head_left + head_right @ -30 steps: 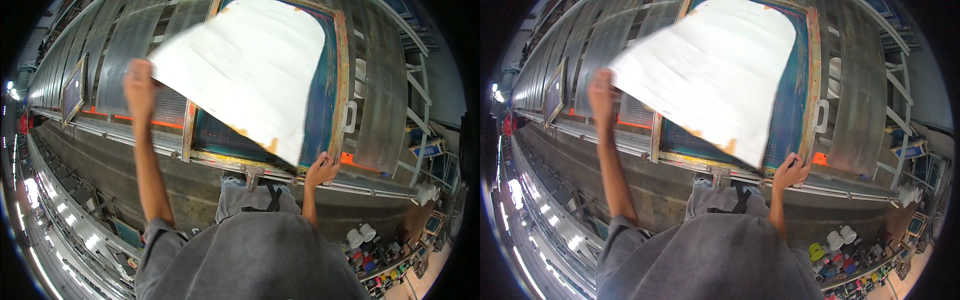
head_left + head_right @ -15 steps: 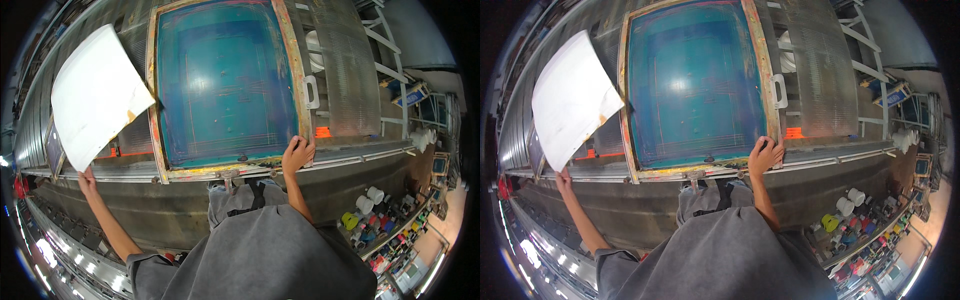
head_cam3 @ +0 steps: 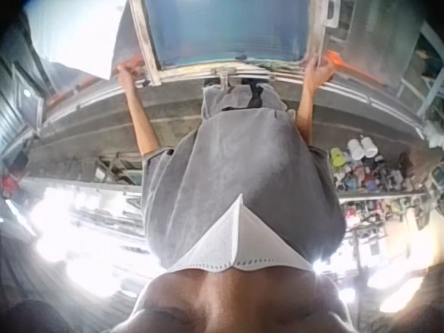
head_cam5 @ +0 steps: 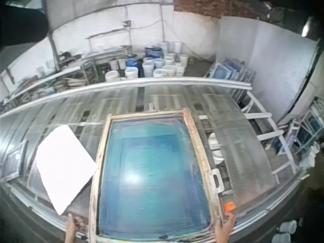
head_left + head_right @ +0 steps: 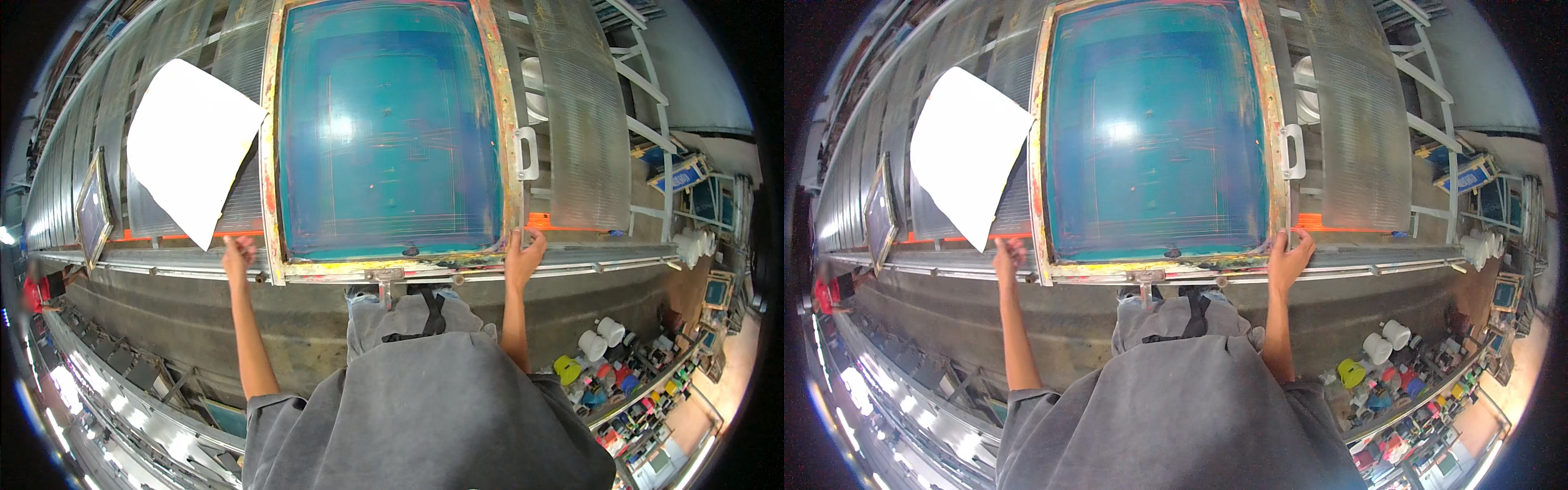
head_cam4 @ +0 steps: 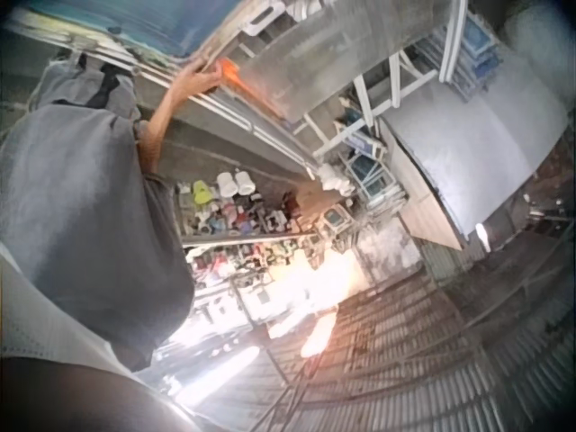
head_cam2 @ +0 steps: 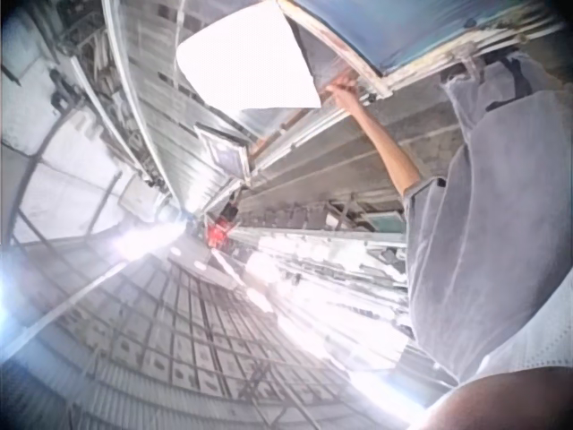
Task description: The person places a white fabric sheet onto a screen printing frame and smooths it down. They then remove the fabric and peel off masking tape from the frame's mesh surface. Finally, the person places the fabric back onto the frame.
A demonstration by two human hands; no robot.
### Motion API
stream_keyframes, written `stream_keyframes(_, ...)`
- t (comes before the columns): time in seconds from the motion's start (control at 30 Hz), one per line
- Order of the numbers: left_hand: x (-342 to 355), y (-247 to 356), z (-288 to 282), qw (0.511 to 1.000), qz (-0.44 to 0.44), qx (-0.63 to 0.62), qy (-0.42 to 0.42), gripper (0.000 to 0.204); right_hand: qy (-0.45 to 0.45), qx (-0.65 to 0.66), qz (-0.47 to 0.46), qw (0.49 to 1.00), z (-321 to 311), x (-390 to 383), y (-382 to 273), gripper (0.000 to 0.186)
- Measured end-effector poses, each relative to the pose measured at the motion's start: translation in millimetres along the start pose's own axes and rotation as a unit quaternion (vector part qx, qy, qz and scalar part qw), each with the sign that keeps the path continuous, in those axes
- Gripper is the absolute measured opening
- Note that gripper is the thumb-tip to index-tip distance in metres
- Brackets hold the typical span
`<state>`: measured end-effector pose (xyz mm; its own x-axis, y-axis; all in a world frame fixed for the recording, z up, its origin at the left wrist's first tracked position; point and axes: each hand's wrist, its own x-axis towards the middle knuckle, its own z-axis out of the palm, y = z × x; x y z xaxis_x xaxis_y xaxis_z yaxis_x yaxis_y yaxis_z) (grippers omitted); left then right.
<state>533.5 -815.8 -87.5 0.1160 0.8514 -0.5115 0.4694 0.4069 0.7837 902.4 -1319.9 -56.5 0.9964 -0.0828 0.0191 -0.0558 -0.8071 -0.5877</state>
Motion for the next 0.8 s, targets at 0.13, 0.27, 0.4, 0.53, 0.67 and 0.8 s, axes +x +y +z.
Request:
stream_keyframes(0.13, -27, -1, 30, 0.996, 0.002, 0.086, -0.036, 0.076, -0.104, 0.036, 0.062, 0.992, 15, 21, 39, 0.053)
stream_keyframes(0.27, -40, 7, 37, 0.977, 0.069, 0.202, -0.028, 0.079, -0.144, 0.017, 0.025, 0.989, 12, 20, 7, 0.067)
stream_keyframes(0.4, -49, 14, 46, 0.967, 0.06, 0.235, -0.075, 0.078, -0.166, -0.001, 0.038, 0.985, 7, 23, 2, 0.068)
stream_keyframes(0.53, -73, 30, 41, 0.981, 0.053, 0.176, -0.061, 0.065, -0.173, 0.021, 0.06, 0.983, 12, 31, 23, 0.068)
stream_keyframes(0.67, -123, 82, 26, 0.991, 0.06, 0.102, -0.063, 0.051, -0.199, 0.034, 0.09, 0.975, 2, 33, 8, 0.065)
stream_keyframes(0.8, -171, 154, 13, 0.992, 0.101, 0.048, -0.066, 0.042, -0.18, 0.076, 0.072, 0.978, 10, 33, 25, 0.06)
